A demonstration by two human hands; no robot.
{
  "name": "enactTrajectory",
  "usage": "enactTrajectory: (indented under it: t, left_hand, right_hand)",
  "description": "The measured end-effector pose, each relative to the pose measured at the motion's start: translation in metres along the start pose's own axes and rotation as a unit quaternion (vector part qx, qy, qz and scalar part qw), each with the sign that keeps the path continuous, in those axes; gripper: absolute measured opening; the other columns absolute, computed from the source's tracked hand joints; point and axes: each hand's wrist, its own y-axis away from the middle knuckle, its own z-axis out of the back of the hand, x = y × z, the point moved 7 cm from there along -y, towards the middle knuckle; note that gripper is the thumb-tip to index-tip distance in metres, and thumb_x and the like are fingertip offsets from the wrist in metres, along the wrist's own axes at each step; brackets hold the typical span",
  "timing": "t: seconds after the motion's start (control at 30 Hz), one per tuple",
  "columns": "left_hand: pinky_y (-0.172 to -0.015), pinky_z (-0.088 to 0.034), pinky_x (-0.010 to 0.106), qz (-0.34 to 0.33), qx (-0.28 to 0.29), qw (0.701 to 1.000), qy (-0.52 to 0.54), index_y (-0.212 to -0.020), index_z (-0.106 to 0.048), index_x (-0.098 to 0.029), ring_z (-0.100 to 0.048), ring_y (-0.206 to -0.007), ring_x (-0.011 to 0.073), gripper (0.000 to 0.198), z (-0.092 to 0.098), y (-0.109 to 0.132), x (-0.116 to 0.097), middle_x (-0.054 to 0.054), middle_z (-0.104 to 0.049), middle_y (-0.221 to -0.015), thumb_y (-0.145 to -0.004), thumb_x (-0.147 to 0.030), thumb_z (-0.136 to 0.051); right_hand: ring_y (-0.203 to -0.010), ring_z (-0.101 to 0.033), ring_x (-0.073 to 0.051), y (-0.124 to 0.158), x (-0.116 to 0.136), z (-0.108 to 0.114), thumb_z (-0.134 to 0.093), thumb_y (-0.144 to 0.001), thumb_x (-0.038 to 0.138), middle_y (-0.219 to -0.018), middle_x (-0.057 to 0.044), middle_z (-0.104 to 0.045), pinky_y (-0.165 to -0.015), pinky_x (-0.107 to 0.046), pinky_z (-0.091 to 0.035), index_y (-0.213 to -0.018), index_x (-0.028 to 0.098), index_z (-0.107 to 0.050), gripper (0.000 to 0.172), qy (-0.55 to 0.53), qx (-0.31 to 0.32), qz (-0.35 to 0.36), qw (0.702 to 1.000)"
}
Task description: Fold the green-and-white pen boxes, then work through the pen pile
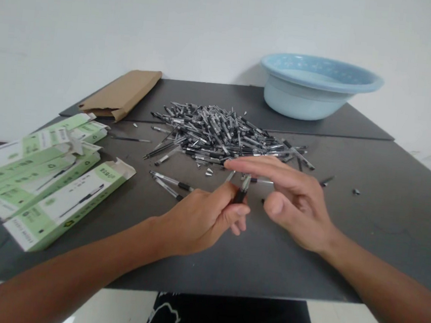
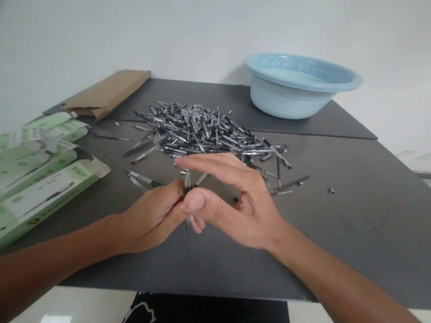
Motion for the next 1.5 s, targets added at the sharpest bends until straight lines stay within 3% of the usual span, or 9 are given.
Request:
enactTrajectory:
  t: [0.23,0.53,0.73,0.87,0.97,1.2,1.3,1.43,1.5]
  left_hand:
    - [-0.079,-0.063,0.031,0.005,0.018,0.999,0.040,-0.103,-0.056,-0.020,-0.083,-0.081,0.0176,0.038,-0.007,0.002,0.003,0.006,-0.084,-0.092,-0.117,-0.047,-0.033]
    - [-0.077,-0.063,0.027,0.015,0.008,0.992,0.125,-0.100,-0.057,-0.018,-0.082,-0.078,0.0158,0.040,-0.008,0.002,-0.004,0.007,-0.082,-0.086,-0.117,-0.048,-0.036]
    - [-0.077,-0.065,0.029,0.025,0.018,0.988,0.150,-0.109,-0.055,-0.019,-0.083,-0.078,0.0173,0.038,-0.015,0.001,0.000,0.007,-0.083,-0.087,-0.117,-0.050,-0.036]
    - [-0.072,-0.065,0.026,0.032,0.010,0.979,0.200,-0.100,-0.049,-0.020,-0.083,-0.075,0.0169,0.038,-0.016,0.002,-0.002,0.008,-0.083,-0.087,-0.116,-0.053,-0.038]
    - [-0.070,-0.066,0.026,0.044,0.006,0.971,0.236,-0.102,-0.049,-0.020,-0.083,-0.073,0.0176,0.039,-0.016,0.003,-0.003,0.008,-0.083,-0.086,-0.116,-0.054,-0.039]
    - [-0.070,-0.066,0.027,0.049,0.010,0.974,0.223,-0.111,-0.055,-0.017,-0.083,-0.073,0.0175,0.040,-0.018,0.001,0.006,0.008,-0.083,-0.088,-0.115,-0.055,-0.041]
    - [-0.069,-0.066,0.026,0.051,0.023,0.972,0.229,-0.104,-0.053,-0.019,-0.083,-0.073,0.0174,0.040,-0.022,0.001,0.007,0.009,-0.083,-0.088,-0.114,-0.056,-0.042]
    - [-0.064,-0.064,0.025,0.058,-0.008,0.961,0.270,-0.098,-0.047,-0.021,-0.082,-0.070,0.0176,0.038,-0.019,0.001,0.003,0.007,-0.082,-0.084,-0.114,-0.056,-0.044]
    - [-0.063,-0.064,0.025,0.055,-0.019,0.955,0.289,-0.101,-0.048,-0.021,-0.082,-0.069,0.0176,0.037,-0.016,0.001,-0.001,0.007,-0.082,-0.084,-0.114,-0.055,-0.045]
  right_hand:
    - [-0.105,-0.078,-0.020,0.002,-0.019,-0.010,-0.086,-0.093,0.033,-0.111,-0.001,-0.084,-0.094,-0.036,-0.063,-0.102,0.033,-0.085,0.009,-0.126,-0.059,-0.106,0.985]
    - [-0.063,-0.072,-0.018,0.010,-0.025,-0.035,-0.053,-0.108,0.058,-0.119,-0.009,-0.083,-0.061,-0.038,-0.063,-0.141,0.030,-0.075,0.048,-0.283,0.071,-0.202,0.935]
    - [-0.122,-0.075,-0.024,0.002,-0.031,-0.013,-0.094,-0.082,0.042,-0.099,-0.001,-0.085,-0.107,-0.039,-0.059,-0.091,0.032,-0.085,0.016,-0.198,-0.065,-0.163,0.964]
    - [-0.106,-0.079,-0.024,0.005,-0.033,-0.026,-0.068,-0.096,0.070,-0.137,-0.005,-0.079,-0.090,-0.039,-0.066,-0.135,0.035,-0.077,0.053,-0.285,0.016,-0.189,0.940]
    - [-0.067,-0.076,-0.016,0.009,-0.028,-0.037,-0.055,-0.108,0.059,-0.146,-0.006,-0.074,-0.065,-0.035,-0.066,-0.145,0.035,-0.071,0.047,-0.335,0.086,-0.218,0.913]
    - [-0.139,-0.068,-0.024,0.002,-0.034,-0.017,-0.088,-0.089,0.035,-0.109,0.000,-0.087,-0.117,-0.042,-0.055,-0.098,0.035,-0.088,0.008,-0.211,-0.025,-0.193,0.958]
    - [-0.106,-0.082,-0.023,0.006,-0.040,-0.019,-0.090,-0.086,0.043,-0.097,0.000,-0.086,-0.096,-0.036,-0.065,-0.090,0.032,-0.087,0.012,-0.250,-0.044,-0.214,0.943]
    - [-0.052,-0.070,-0.019,0.011,-0.032,-0.044,-0.050,-0.105,0.071,-0.065,0.001,-0.073,-0.061,-0.035,-0.063,-0.142,0.026,-0.073,0.063,-0.390,0.086,-0.250,0.882]
    - [-0.050,-0.067,-0.019,0.012,-0.029,-0.048,-0.051,-0.107,0.063,-0.063,0.001,-0.072,-0.060,-0.036,-0.063,-0.149,0.024,-0.068,0.060,-0.404,0.111,-0.254,0.871]
